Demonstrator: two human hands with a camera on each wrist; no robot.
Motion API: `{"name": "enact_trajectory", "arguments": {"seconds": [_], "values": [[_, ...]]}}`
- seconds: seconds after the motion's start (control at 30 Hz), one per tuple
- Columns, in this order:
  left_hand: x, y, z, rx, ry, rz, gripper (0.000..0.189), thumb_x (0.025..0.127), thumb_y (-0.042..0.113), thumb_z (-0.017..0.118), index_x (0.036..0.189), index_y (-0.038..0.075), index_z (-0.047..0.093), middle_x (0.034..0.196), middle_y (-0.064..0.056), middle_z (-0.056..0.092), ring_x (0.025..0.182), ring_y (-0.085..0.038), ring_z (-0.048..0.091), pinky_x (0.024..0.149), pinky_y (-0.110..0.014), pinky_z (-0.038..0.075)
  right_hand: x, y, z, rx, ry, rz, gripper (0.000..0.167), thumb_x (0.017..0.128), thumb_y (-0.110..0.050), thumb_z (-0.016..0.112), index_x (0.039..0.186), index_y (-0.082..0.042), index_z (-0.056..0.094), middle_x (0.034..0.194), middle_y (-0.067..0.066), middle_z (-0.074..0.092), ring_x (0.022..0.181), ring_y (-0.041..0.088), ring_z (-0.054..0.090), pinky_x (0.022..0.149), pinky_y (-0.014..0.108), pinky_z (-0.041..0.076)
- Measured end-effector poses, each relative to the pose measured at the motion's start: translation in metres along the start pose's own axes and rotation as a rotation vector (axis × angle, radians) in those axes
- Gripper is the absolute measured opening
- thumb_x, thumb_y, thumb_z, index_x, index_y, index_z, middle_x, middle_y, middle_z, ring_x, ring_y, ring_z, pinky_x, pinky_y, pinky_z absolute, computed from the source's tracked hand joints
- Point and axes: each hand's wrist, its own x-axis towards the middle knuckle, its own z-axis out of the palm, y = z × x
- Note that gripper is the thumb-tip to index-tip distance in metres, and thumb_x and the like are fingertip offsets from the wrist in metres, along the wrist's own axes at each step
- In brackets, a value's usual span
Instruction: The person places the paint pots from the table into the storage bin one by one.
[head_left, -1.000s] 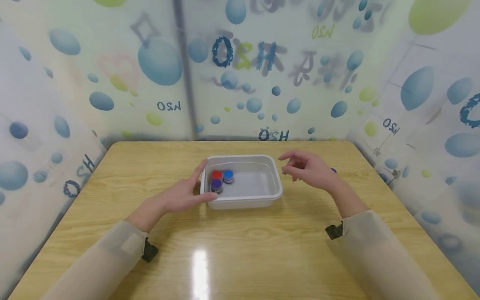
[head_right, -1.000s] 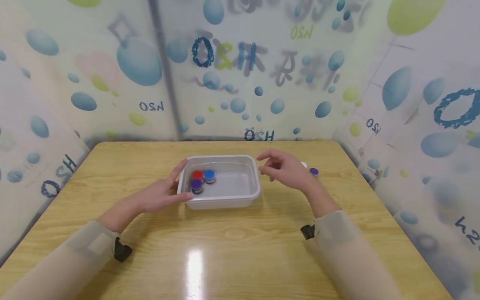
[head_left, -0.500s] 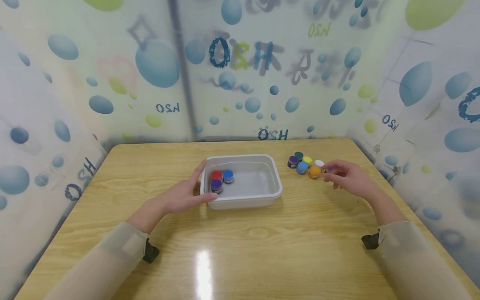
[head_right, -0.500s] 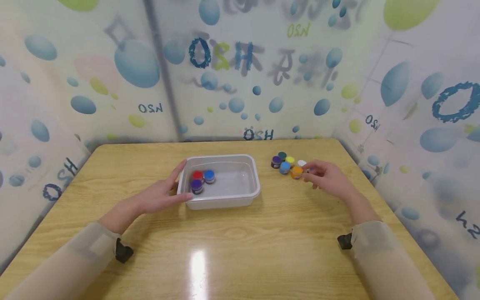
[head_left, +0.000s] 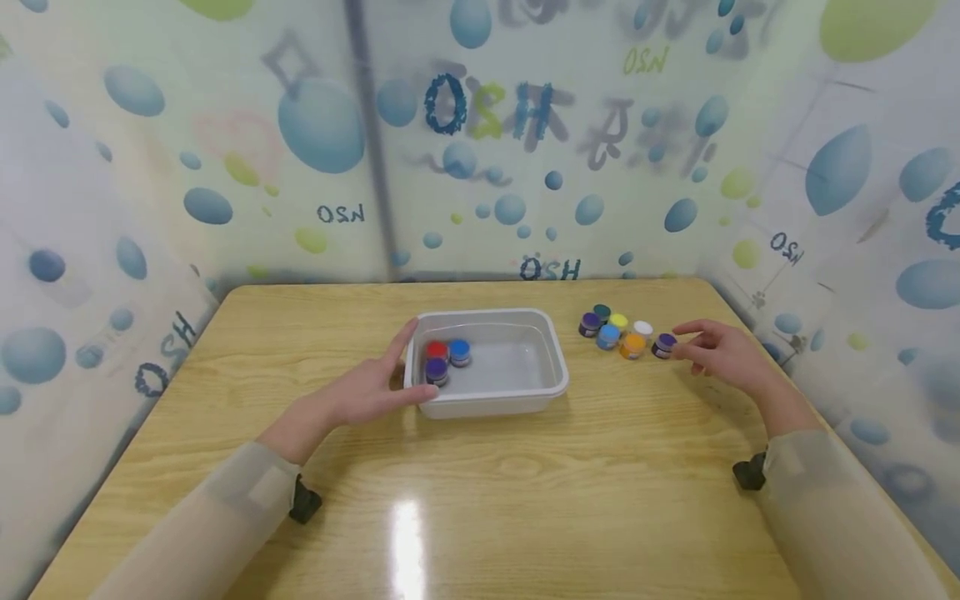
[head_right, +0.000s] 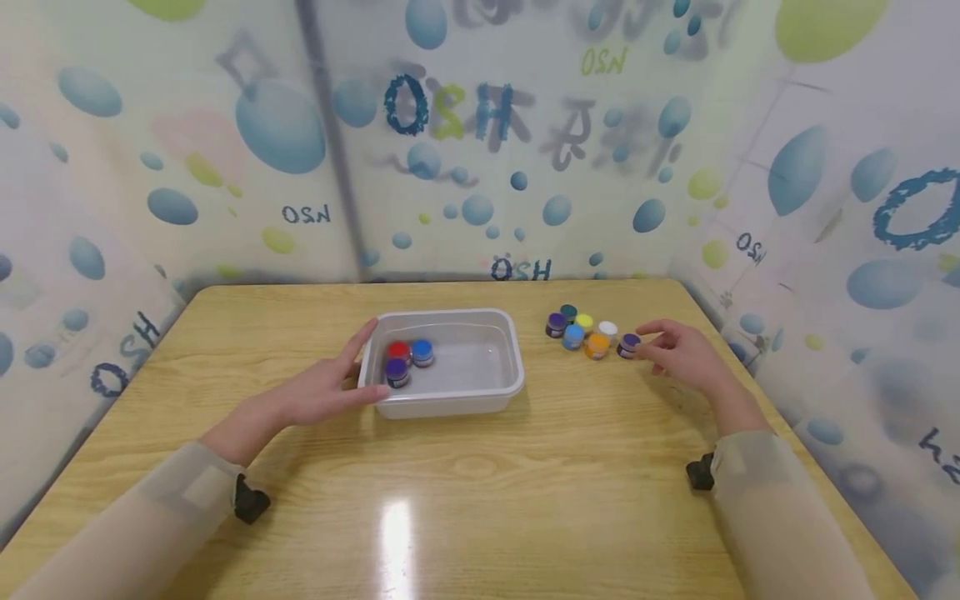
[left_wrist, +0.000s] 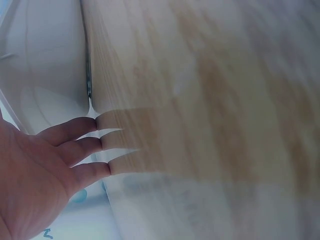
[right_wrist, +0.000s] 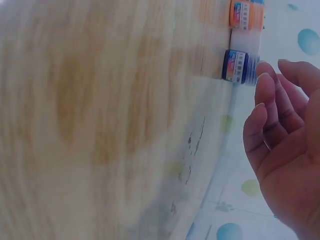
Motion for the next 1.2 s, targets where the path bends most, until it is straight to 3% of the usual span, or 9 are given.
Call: {"name": "enact_trajectory", "arguments": {"seconds": [0.43,0.83,1.2], "values": [[0.002,-0.001,-0.001,-0.007,0.002,0.011,0.118,0.098,0.08,0.061,0.175,0.037,-0.017,0.167,-0.033,0.046,0.144,-0.054,0.058,0.122,-0.069,0.043,0.015,0.004,0.0,-0.007,-0.042,0.034,0.064,0.108,-0.033,0.071,0.159,0.001,0.051,0.122,0.026,0.076,0.082,0.02,0.07,0.07,0.032,0.06],[0.002,-0.001,-0.001,-0.009,0.002,0.019,0.117,0.099,0.077,0.062,0.176,0.035,-0.017,0.166,-0.036,0.046,0.142,-0.054,0.06,0.122,-0.069,0.043,0.019,0.006,0.007,-0.017,-0.04,0.047,0.054,0.108,-0.026,0.07,0.151,0.005,0.056,0.115,0.024,0.076,0.079,0.016,0.069,0.069,0.029,0.06],[0.001,0.0,-0.001,-0.019,-0.012,0.015,0.117,0.1,0.076,0.062,0.175,0.036,-0.018,0.168,-0.034,0.043,0.143,-0.053,0.059,0.123,-0.069,0.043,0.007,0.001,-0.002,-0.05,-0.009,0.058,0.063,0.106,-0.046,0.073,0.147,-0.001,0.057,0.113,0.016,0.076,0.082,0.021,0.071,0.071,0.033,0.059]]}}
